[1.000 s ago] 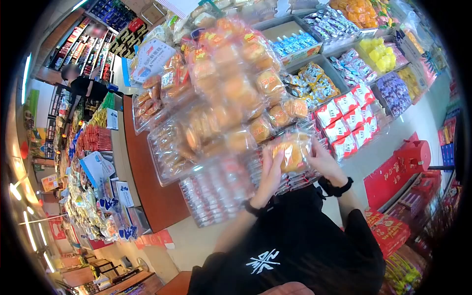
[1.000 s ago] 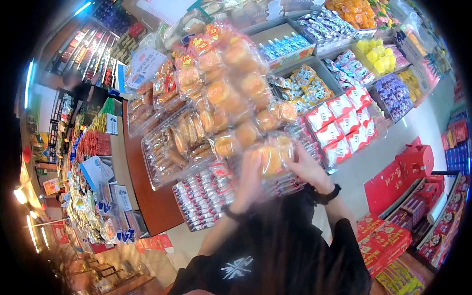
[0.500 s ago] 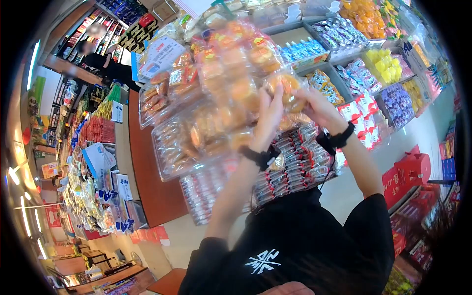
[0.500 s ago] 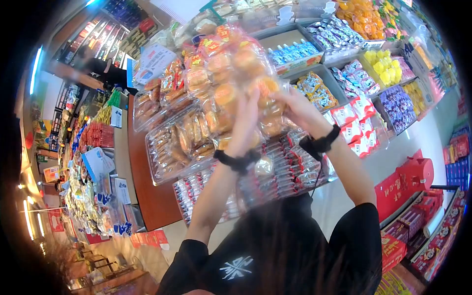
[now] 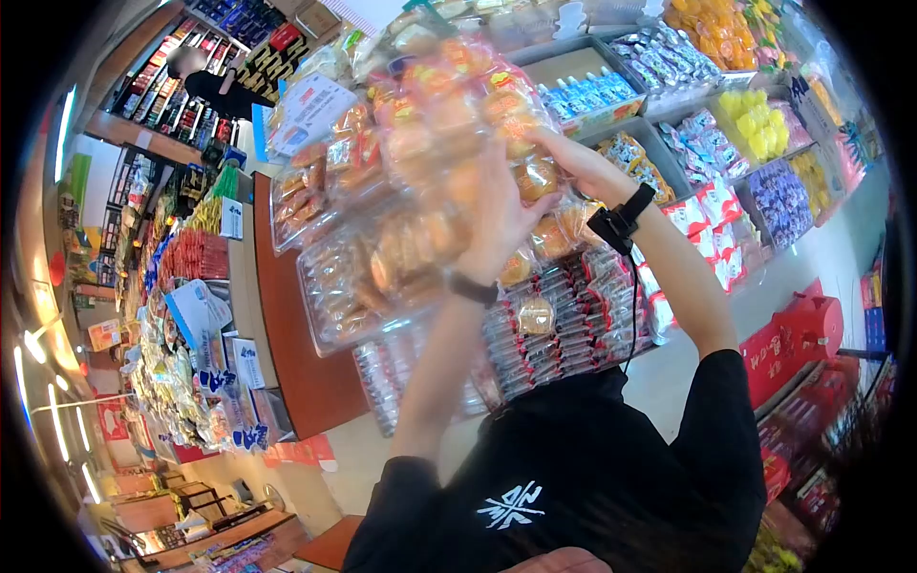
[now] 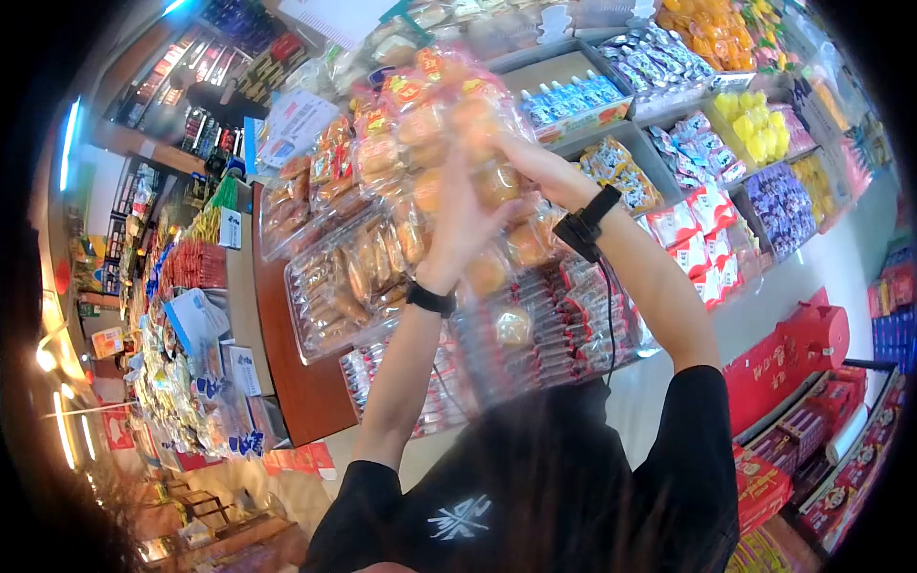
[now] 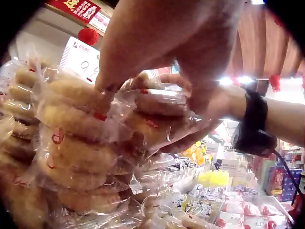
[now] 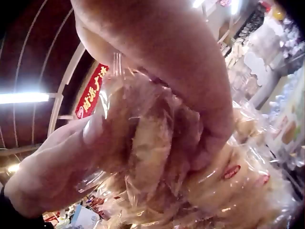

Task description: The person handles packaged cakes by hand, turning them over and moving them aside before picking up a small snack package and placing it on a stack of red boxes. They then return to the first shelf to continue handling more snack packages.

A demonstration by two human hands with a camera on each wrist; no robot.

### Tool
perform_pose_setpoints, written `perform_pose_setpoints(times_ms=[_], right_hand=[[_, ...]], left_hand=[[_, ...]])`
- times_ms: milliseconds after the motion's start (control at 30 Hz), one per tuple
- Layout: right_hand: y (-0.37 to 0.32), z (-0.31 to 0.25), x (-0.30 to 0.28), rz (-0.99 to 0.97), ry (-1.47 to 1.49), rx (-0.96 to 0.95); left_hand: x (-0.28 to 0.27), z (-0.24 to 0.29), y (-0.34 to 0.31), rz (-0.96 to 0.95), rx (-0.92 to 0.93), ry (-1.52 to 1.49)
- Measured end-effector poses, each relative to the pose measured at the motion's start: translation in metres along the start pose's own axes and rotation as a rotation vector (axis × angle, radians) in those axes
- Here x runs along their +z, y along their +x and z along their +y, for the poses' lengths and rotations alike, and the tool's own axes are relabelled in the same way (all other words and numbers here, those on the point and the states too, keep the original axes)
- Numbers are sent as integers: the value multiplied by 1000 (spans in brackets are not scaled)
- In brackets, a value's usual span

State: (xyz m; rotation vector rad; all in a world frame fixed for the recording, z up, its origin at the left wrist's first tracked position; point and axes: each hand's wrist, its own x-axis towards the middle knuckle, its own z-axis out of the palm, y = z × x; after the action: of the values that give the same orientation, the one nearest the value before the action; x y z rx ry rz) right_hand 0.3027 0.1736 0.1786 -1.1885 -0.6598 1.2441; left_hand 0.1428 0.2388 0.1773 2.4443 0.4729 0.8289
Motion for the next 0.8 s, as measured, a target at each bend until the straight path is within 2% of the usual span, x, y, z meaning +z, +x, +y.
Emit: perform_pose_setpoints(times_ms=[100, 200, 300, 367, 433, 500, 600, 700, 800], right_hand=[[-4, -8, 5, 42, -134, 4], [-5, -6, 7, -9, -292, -201], [-20, -23, 16, 88, -285, -57], [-16, -18, 13, 26, -166, -91], [-10, -5, 7, 50, -113, -111], [-6, 3, 4, 154, -134, -119], [-17, 14, 17, 303, -109, -328], [-19, 47, 19, 517, -333, -516], [-17, 70, 25, 591, -310, -628]], left_hand=[[-2, 2, 0, 17, -19, -100], [-1, -2, -2, 81, 6, 1], [0, -8, -3, 114, 57, 38], [1, -9, -1, 111, 70, 43], [2, -9, 1, 91, 59, 77], [3, -15, 3, 104, 55, 25], [8, -23, 4, 168, 86, 6], [8, -22, 2, 216, 72, 17], [11, -20, 3, 250, 25, 62]])
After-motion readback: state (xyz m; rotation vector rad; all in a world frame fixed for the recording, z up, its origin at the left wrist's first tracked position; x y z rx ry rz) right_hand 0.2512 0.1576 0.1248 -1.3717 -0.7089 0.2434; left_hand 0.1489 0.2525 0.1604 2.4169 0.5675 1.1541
